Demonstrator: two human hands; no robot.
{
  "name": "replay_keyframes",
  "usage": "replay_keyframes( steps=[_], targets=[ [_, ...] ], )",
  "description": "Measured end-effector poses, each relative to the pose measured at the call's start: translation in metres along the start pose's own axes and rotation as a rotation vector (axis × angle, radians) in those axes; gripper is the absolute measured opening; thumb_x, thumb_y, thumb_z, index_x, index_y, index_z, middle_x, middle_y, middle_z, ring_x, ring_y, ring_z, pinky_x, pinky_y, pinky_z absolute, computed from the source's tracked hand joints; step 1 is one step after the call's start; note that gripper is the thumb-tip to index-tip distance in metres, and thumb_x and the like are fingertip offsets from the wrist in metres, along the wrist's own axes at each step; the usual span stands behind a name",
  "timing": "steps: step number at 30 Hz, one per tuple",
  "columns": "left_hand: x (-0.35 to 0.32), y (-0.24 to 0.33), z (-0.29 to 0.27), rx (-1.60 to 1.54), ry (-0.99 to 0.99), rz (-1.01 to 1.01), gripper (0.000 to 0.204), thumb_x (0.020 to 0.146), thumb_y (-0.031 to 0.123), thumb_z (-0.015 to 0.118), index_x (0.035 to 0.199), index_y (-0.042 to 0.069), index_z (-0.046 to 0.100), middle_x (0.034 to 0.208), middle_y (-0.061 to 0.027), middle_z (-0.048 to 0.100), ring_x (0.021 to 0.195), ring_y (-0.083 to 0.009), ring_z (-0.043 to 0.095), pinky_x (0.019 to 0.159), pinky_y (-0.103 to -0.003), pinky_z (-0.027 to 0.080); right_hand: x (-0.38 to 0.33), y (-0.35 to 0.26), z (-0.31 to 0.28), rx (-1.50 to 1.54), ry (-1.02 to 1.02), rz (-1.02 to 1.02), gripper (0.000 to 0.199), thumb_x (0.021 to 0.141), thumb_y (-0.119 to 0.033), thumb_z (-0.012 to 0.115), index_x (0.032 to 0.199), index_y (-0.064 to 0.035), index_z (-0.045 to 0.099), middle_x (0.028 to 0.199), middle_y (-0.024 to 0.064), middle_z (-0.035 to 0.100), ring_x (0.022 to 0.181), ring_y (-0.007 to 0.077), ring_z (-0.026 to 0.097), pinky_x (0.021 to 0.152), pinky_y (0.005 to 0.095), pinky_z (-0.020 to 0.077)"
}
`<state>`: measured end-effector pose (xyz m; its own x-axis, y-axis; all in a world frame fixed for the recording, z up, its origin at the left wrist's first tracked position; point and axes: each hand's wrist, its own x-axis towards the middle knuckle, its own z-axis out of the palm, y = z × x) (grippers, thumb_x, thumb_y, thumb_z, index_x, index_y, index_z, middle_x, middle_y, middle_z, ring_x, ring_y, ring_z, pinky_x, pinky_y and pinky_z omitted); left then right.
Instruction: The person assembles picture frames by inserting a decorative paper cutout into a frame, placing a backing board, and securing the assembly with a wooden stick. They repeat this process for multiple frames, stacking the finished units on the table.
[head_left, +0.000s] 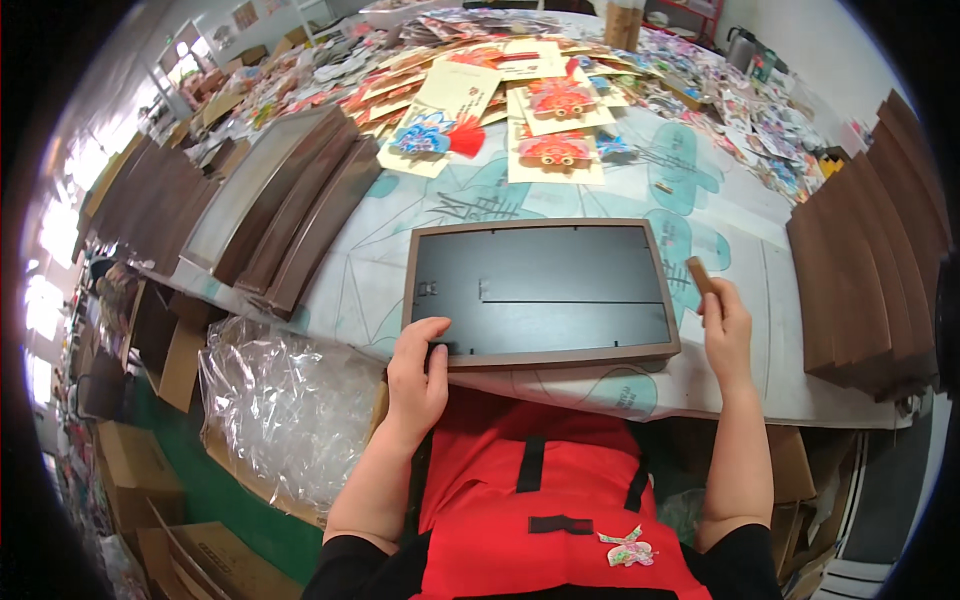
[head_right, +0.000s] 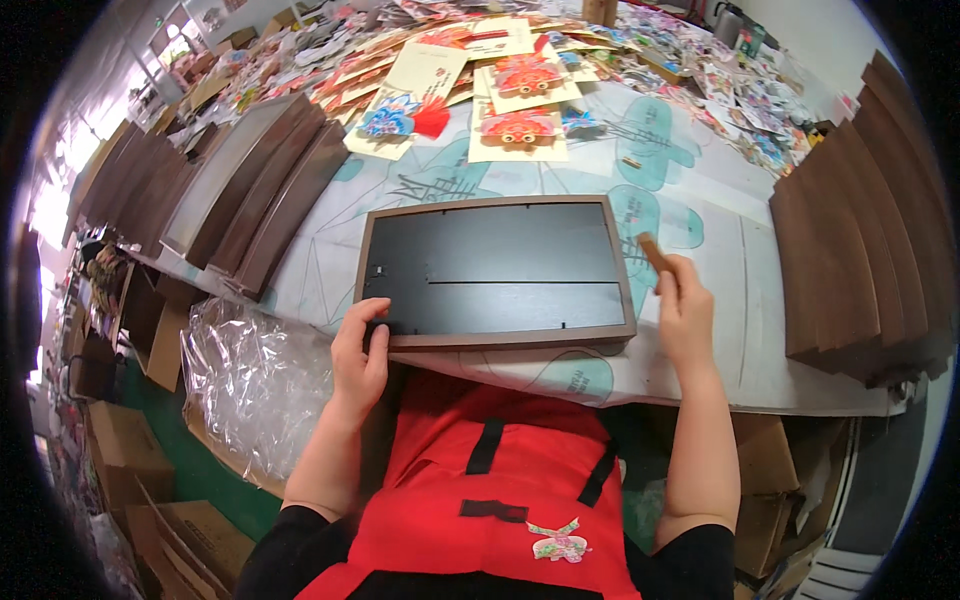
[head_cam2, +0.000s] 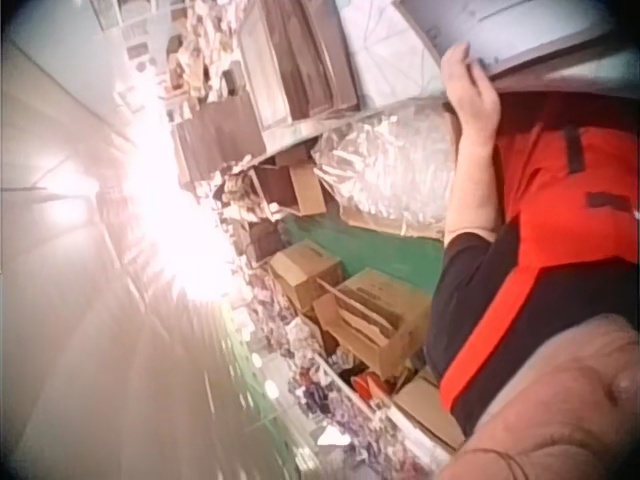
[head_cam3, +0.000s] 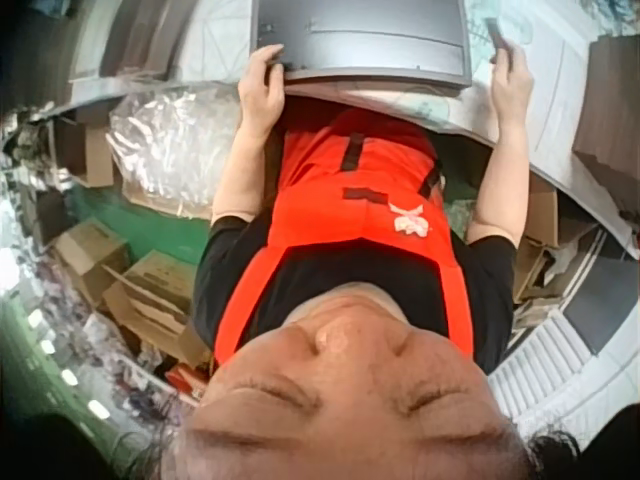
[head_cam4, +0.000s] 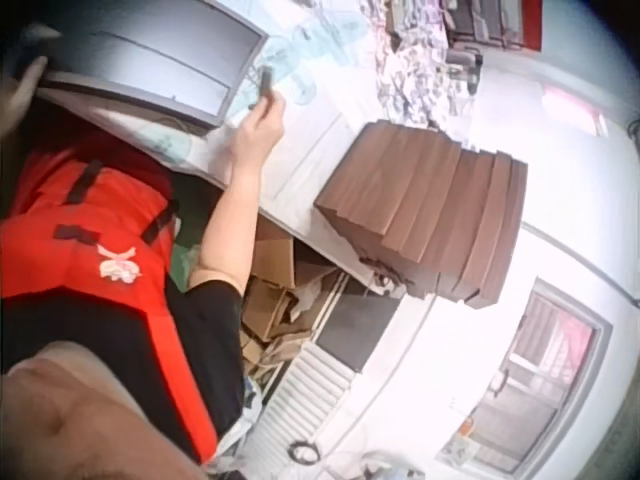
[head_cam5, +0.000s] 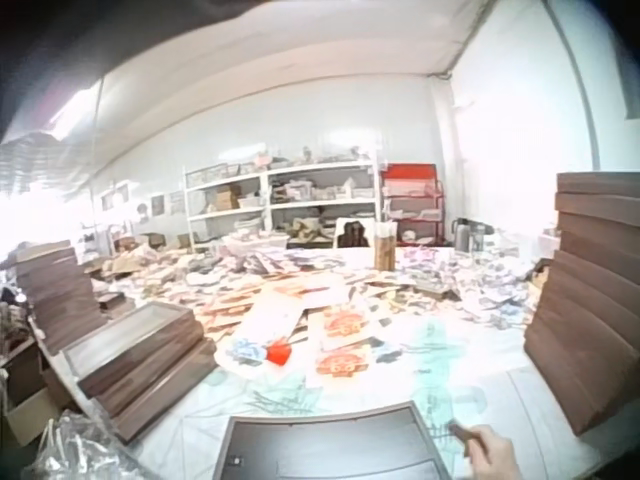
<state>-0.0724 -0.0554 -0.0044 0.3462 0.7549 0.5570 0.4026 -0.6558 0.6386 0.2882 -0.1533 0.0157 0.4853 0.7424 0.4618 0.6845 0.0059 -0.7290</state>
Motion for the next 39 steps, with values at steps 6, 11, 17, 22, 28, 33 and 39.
replay_keyframes(
  steps=[6,11,17,22,28,33,39],
  targets=[
    [0.003,0.001,-0.007,0.121,-0.240,0.014,0.043,0.074,0.001,0.065,0.116,0.001,0.056,0.112,-0.0126,0.056,0.096,-0.0270,0.055,0.085,-0.034,0.045,-0.002,-0.079,0.081,-0.190,-0.481,-0.387,0.017,0.086,-0.025,0.058,0.078,-0.0100,0.062,0.064,0.0133,0.060,0.060,0.0337,0.060,0.051,0.0423,0.0448],
    [0.005,0.002,-0.008,0.084,-0.271,-0.106,0.048,0.071,0.009,0.072,0.116,0.004,0.057,0.113,-0.0121,0.054,0.099,-0.0291,0.053,0.088,-0.036,0.042,0.003,-0.101,0.135,-0.319,-0.672,-0.526,0.022,0.085,-0.032,0.058,0.074,-0.0141,0.065,0.060,0.0095,0.062,0.057,0.0312,0.061,0.049,0.0439,0.0451],
    [0.006,0.002,-0.007,0.089,-0.277,-0.097,0.046,0.070,0.010,0.073,0.113,0.005,0.058,0.107,-0.0110,0.055,0.099,-0.0299,0.052,0.084,-0.037,0.040,0.017,-0.109,0.151,-0.350,-0.765,-0.683,0.022,0.082,-0.034,0.061,0.069,-0.0161,0.066,0.054,0.0076,0.058,0.051,0.0302,0.058,0.048,0.0418,0.0444],
    [0.004,-0.002,-0.005,0.103,-0.276,-0.063,0.043,0.071,0.012,0.072,0.112,0.006,0.059,0.105,-0.0098,0.055,0.097,-0.0281,0.052,0.082,-0.036,0.038,0.031,-0.120,0.157,-0.395,-0.869,-0.829,0.022,0.082,-0.031,0.061,0.066,-0.0159,0.064,0.051,0.0077,0.057,0.049,0.0293,0.057,0.046,0.0404,0.0432],
    [0.004,-0.001,-0.003,0.120,-0.283,-0.064,0.042,0.071,0.012,0.071,0.111,0.005,0.059,0.105,-0.0095,0.054,0.098,-0.0272,0.051,0.082,-0.036,0.037,0.047,-0.123,0.168,-0.334,-1.003,-0.913,0.019,0.079,-0.027,0.061,0.065,-0.0146,0.063,0.051,0.0081,0.055,0.050,0.0305,0.056,0.048,0.0409,0.0427],
    [0.004,-0.001,-0.002,0.135,-0.273,-0.048,0.042,0.071,0.012,0.071,0.110,0.004,0.058,0.105,-0.0094,0.053,0.098,-0.0274,0.051,0.081,-0.036,0.037,0.050,-0.120,0.175,-0.293,-1.071,-0.872,0.020,0.078,-0.026,0.061,0.063,-0.0129,0.060,0.051,0.0079,0.054,0.052,0.0312,0.055,0.049,0.0421,0.0418],
    [0.004,-0.001,-0.002,0.145,-0.269,-0.029,0.041,0.071,0.011,0.071,0.109,0.005,0.057,0.103,-0.0091,0.054,0.097,-0.0272,0.052,0.080,-0.036,0.037,0.039,-0.106,0.168,-0.198,-0.915,-0.944,0.022,0.078,-0.027,0.062,0.063,-0.0116,0.058,0.052,0.0081,0.055,0.051,0.0311,0.055,0.047,0.0419,0.0409]
  ],
)
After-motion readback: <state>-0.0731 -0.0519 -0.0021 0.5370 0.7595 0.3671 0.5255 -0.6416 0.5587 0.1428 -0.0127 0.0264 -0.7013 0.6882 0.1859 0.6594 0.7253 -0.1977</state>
